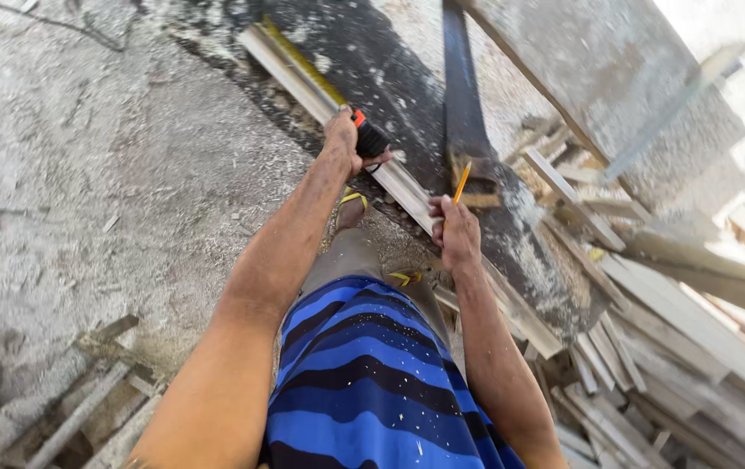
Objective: The person selects thin wood strips from a pile and places them on a work surface, measures them with a tape measure, marks them with a pencil, and saws them to length with a hand saw, repeating the measure-mark-cut cycle on successive strips.
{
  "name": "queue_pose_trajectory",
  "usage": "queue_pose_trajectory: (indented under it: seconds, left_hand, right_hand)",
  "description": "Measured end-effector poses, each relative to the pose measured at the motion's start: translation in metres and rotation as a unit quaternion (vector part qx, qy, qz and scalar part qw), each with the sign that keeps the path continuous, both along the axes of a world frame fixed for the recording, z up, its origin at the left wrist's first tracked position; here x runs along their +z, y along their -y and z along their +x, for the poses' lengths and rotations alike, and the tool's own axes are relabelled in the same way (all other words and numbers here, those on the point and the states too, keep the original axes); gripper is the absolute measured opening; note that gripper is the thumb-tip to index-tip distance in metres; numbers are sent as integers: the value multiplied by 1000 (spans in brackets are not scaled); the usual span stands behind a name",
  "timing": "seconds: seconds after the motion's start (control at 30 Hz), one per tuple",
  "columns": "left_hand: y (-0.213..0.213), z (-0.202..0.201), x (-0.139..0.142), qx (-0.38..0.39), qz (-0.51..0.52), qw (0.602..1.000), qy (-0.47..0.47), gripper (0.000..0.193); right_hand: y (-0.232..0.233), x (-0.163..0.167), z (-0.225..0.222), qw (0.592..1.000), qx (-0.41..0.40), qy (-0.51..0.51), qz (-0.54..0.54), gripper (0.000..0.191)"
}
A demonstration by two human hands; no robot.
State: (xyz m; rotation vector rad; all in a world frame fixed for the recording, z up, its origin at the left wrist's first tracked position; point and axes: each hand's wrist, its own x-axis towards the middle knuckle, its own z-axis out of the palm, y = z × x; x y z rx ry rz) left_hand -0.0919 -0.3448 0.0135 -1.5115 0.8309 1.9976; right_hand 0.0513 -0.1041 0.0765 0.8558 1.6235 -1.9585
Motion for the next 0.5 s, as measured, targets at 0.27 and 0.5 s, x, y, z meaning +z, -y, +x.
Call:
queue_pose_trajectory:
  seconds: [0.27,0.5]
  left_hand:
    - [-194,167,7,-24,144,989,-14,66]
    - [-360,315,14,-87,265,960,-26,76]
  right_hand:
    - [-107,-4,56,976,-118,-76,168,57]
    - [-219,11,136,979,-27,-65,191,16]
